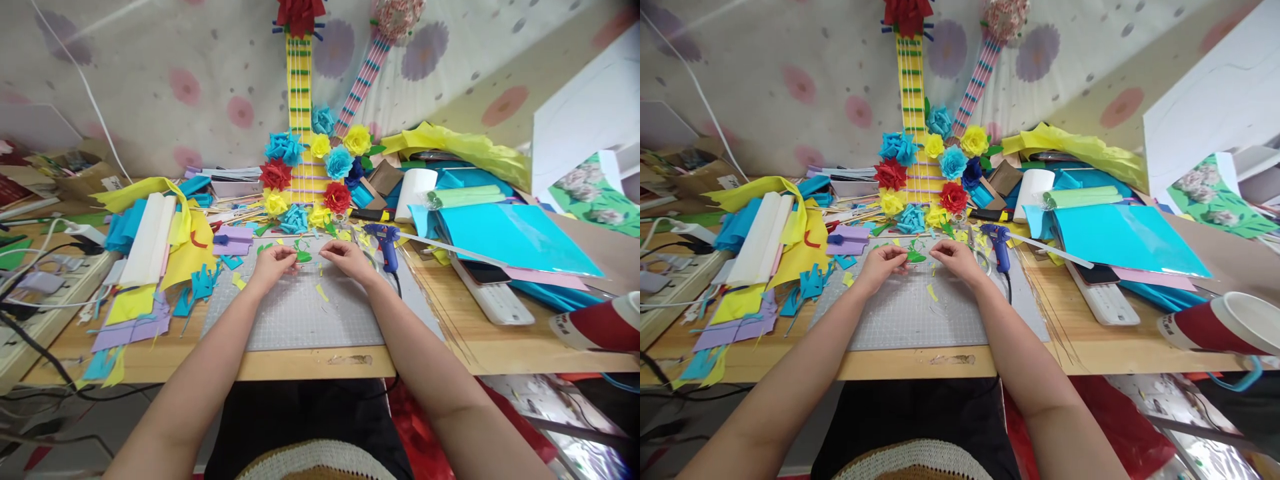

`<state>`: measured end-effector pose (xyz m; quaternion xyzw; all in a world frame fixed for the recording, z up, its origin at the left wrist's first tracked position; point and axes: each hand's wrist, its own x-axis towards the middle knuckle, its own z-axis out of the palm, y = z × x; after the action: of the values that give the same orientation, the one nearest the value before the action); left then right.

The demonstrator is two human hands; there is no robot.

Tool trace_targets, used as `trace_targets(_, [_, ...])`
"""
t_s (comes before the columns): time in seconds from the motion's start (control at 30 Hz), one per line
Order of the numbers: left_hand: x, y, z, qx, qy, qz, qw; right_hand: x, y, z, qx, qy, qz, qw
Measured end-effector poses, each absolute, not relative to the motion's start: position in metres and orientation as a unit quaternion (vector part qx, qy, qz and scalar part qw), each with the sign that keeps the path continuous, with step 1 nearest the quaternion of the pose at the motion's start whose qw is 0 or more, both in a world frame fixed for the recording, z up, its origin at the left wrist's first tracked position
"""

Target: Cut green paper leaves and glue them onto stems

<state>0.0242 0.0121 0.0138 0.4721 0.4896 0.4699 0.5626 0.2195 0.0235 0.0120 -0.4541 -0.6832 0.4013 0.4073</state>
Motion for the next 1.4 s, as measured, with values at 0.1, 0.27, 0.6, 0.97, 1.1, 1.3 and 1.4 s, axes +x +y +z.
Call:
trace_targets(0.1, [0.024, 0.012, 0.013, 0.482, 0.486, 0.47, 0.557, 0.218, 0.022, 0.012, -0.453, -0.697, 0.391, 0.396])
trace_targets(0.27, [0.025, 0.011, 0.016, 0.478, 0.49, 0.466, 0.561, 0.216, 0.022, 0.01, -0.461, -0.703, 0.38, 0.386])
trace_targets(0.6, [0.025, 0.01, 0.017, 0.49, 0.485, 0.461, 0.559, 0.218, 0.022, 0.009, -0.468, -0.709, 0.371, 0.375])
trace_targets(0.97, [0.024, 0.008, 0.018, 0.509, 0.479, 0.45, 0.556, 0.219, 0.024, 0.007, -0.468, -0.707, 0.379, 0.371])
trace_targets(1.1, [0.019, 0.012, 0.02, 0.481, 0.493, 0.495, 0.529, 0.217, 0.022, 0.011, -0.452, -0.664, 0.433, 0.409])
trace_targets(1.3, [-0.002, 0.024, 0.02, 0.349, 0.536, 0.648, 0.414, 0.217, 0.023, 0.017, -0.421, -0.448, 0.626, 0.479])
trace_targets(1.4, [-0.004, 0.022, 0.017, 0.368, 0.531, 0.653, 0.396, 0.219, 0.024, 0.019, -0.406, -0.4, 0.665, 0.482])
